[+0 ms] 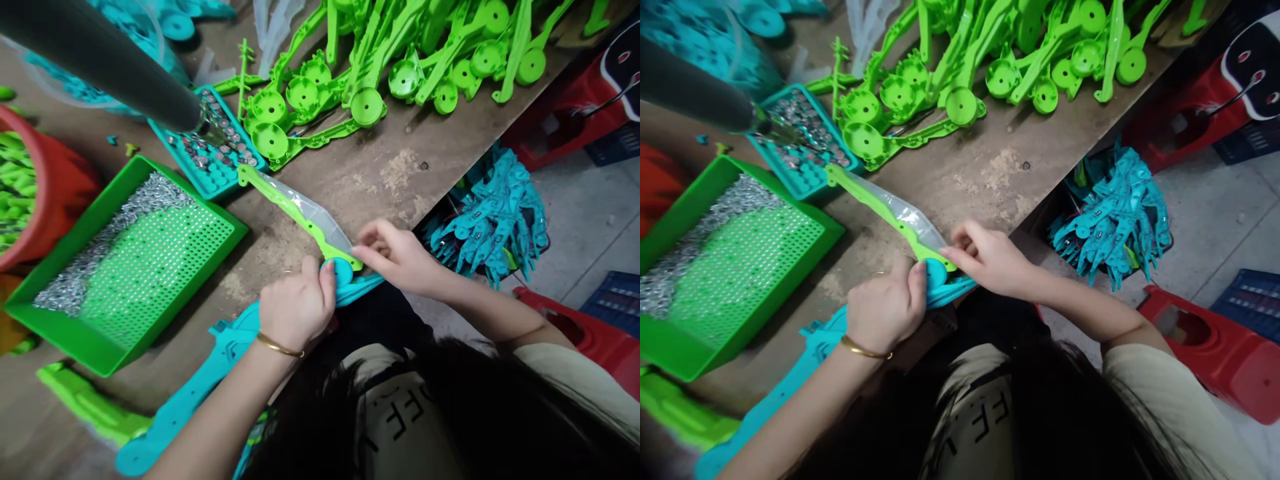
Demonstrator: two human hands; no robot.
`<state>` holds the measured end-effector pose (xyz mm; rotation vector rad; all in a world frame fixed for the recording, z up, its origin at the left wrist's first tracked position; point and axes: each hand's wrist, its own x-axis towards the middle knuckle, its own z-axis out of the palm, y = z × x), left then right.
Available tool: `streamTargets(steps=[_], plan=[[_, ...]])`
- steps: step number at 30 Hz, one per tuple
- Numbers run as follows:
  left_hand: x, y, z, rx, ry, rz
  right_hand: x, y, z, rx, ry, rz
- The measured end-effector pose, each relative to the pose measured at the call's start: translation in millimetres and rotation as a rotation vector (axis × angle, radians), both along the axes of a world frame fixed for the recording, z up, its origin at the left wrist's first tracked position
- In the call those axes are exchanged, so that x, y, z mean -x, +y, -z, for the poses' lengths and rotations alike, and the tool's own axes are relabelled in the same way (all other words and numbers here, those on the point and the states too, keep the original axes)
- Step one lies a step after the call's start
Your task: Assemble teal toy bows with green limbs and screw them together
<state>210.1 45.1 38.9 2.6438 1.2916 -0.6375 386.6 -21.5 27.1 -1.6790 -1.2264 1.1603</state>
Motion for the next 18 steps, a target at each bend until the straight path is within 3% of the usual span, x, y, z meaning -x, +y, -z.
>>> streamTargets(steps=[2,5,8,12,15,18], plan=[[0,3,-1.9,0.026,0.016,0.004,-1,-16,-2,-0.003,-0.009,-0.112],[2,5,-3.5,0.035,0.006,0.006,2,-33,3,-0.122,-0.022,-0.256],[4,2,-3.7,0.023,-0.023,0.007,6,-37,9,-0.186,-0.034,-0.242],[5,-4,-2.8,0.041,-0.061,0.002,7,-39,11,-0.168,-0.06,-0.253],[6,-4,-3.0,0.027,-0.094,-0.016,9,-46,13,-0.019,0.108,-0.124],[7,-1,-4.8,-0.021,-0.13,-0.049,14,-53,17,0.234,0.508,0.081]])
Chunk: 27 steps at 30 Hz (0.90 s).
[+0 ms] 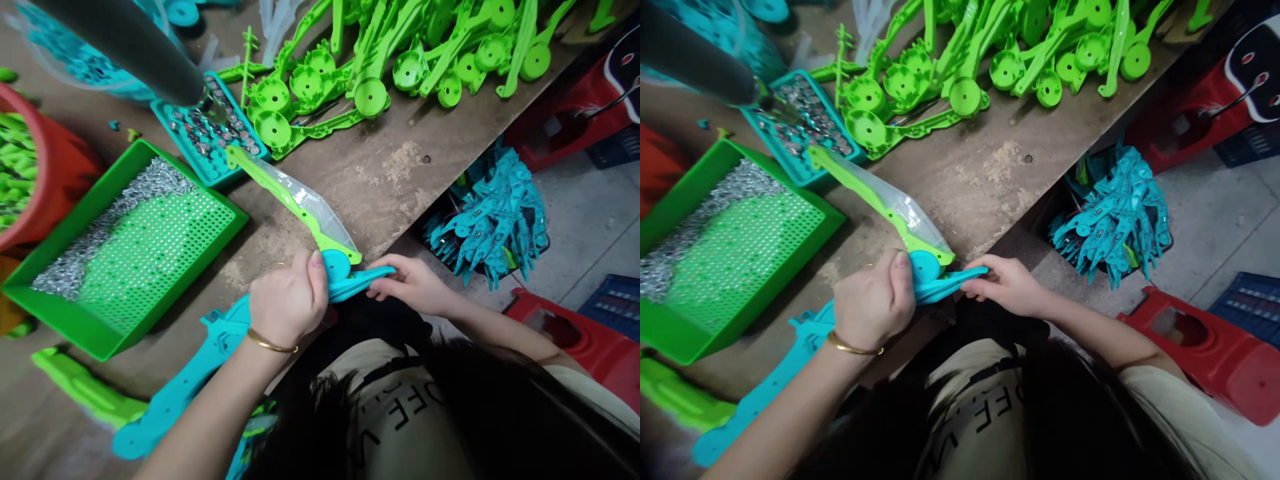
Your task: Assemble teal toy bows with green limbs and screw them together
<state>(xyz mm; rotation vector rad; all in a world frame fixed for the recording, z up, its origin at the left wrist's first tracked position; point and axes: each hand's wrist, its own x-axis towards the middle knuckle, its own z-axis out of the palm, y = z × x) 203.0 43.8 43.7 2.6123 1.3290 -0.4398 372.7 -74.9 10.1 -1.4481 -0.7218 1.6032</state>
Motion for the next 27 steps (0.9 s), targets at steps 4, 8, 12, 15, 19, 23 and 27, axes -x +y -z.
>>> streamTargets(steps=[4,8,12,15,19,23,27], plan=[[-1,2,-2.7,-0.014,-0.016,-0.028,10,-3,3,0.056,0.32,0.188],[-5,0,-2.2,-0.008,-0.016,-0.048,21,0,5,0.01,0.311,0.304],[-10,-1,-1.0,0.002,-0.042,-0.061,31,3,10,-0.035,0.275,0.464],[-14,0,-2.0,0.029,-0.052,-0.06,39,4,14,-0.02,0.349,0.484],[-18,0,-3.1,0.072,-0.05,-0.045,48,5,18,-0.033,0.396,0.448],[-24,-3,-2.8,0.103,-0.045,-0.038,52,5,22,-0.033,0.36,0.481],[-29,-4,-5.7,0.086,-0.068,-0.053,52,6,21,-0.071,0.351,0.517]])
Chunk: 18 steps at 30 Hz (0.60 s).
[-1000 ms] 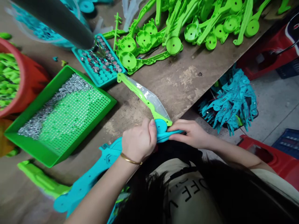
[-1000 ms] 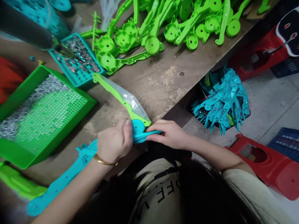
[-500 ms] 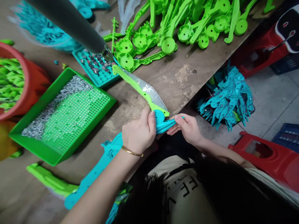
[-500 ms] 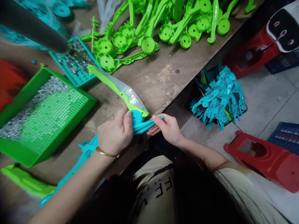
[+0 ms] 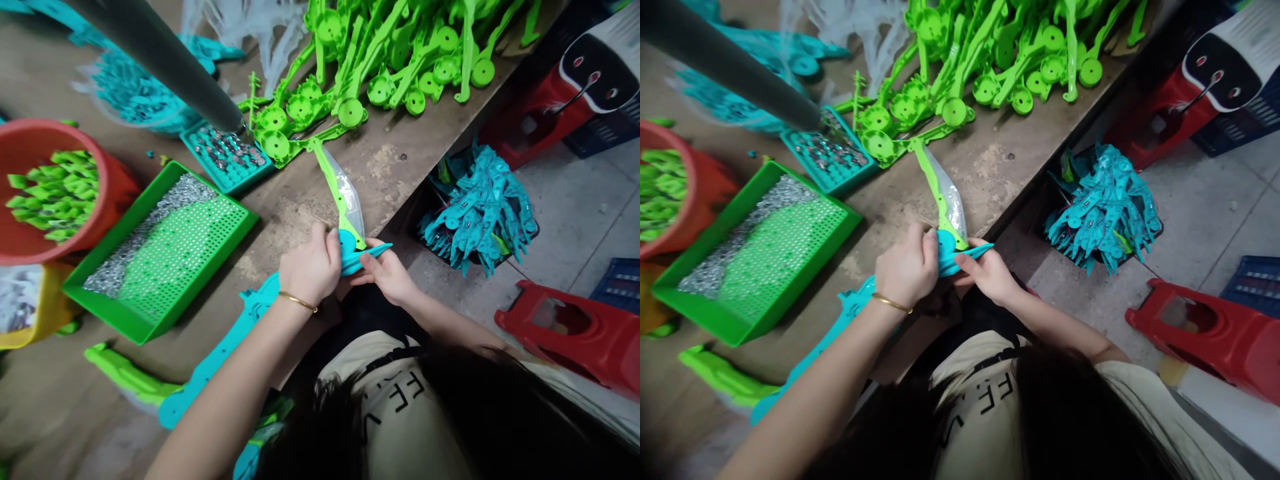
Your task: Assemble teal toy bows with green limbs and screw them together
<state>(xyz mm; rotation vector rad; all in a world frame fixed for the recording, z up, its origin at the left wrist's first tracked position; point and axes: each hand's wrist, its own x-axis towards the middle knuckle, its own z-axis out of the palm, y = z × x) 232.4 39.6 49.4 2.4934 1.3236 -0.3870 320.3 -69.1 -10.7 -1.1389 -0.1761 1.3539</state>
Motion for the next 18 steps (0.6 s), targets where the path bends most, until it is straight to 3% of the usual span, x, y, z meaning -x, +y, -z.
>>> streamTargets(steps=[6,9,13,16,18], plan=[[37,27,-7.4,0.055,0.052,0.085,-6,0,-1,-0.052,0.106,0.029],[62,35,-2.1,-0.012,0.11,0.069,-8,-1,1,-0.055,0.1,0.021],[64,32,7.9,-0.06,0.107,0.022,-7,0,3,-0.06,0.071,0.025],[70,30,6.7,-0.075,-0.048,-0.025,-7,2,0,-0.055,0.06,0.026],[91,26,1.8,-0.143,-0.23,-0.089,-11,3,-3,-0.042,0.052,0.007]])
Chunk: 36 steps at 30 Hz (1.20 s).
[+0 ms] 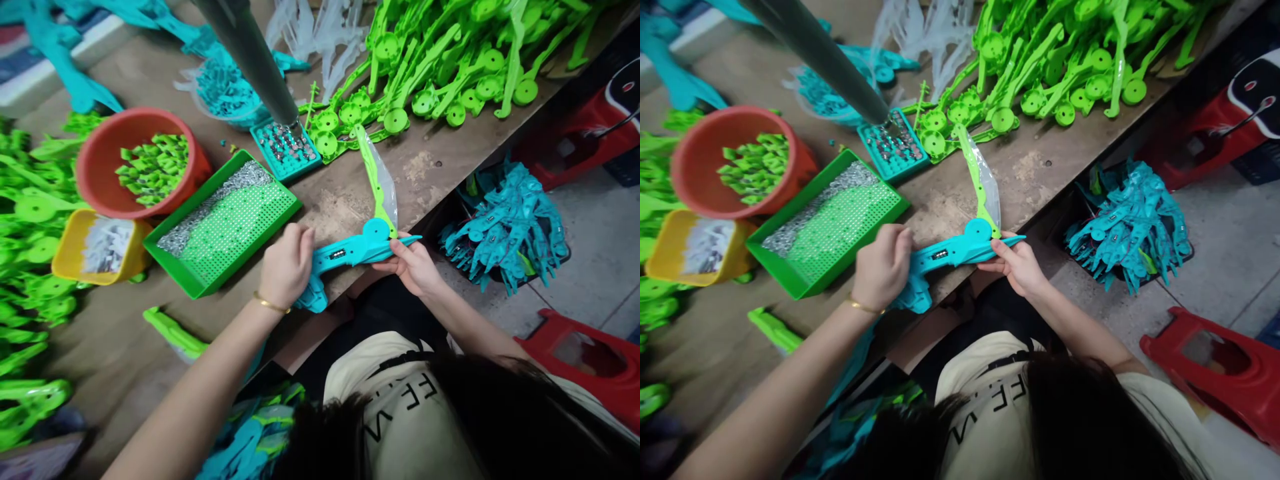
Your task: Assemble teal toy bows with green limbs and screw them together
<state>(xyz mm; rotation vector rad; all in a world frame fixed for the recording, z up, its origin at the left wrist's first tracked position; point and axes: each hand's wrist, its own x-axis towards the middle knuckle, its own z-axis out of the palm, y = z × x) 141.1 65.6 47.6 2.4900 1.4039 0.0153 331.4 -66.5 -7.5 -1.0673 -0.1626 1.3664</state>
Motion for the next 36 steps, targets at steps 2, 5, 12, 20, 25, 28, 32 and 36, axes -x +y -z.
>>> streamTargets(steps=[2,5,12,20,25,28,32,36], plan=[[33,-7,-4.6,-0.04,-0.099,-0.086,-9,2,-4,0.006,-0.022,-0.012],[85,-22,-4.9,0.164,0.037,-0.127,-24,7,-11,-0.014,-0.069,-0.01],[109,-44,6.7,0.181,0.235,-0.198,4,22,-20,-0.001,-0.099,-0.137],[98,-50,-9.4,0.258,0.113,-0.114,97,27,-17,-0.041,-0.56,-0.417],[117,-61,-20.7,0.23,0.306,-0.131,92,30,-15,-0.093,-0.489,-0.301],[118,-65,-19.6,0.182,0.29,-0.178,110,15,-11,-0.037,-0.239,-0.432],[107,-65,-13.0,0.201,0.207,-0.193,153,-12,-1,-0.04,-0.199,-0.866],[98,-66,-11.5,0.221,0.222,-0.165,169,-21,4,-0.163,-0.294,-0.868]])
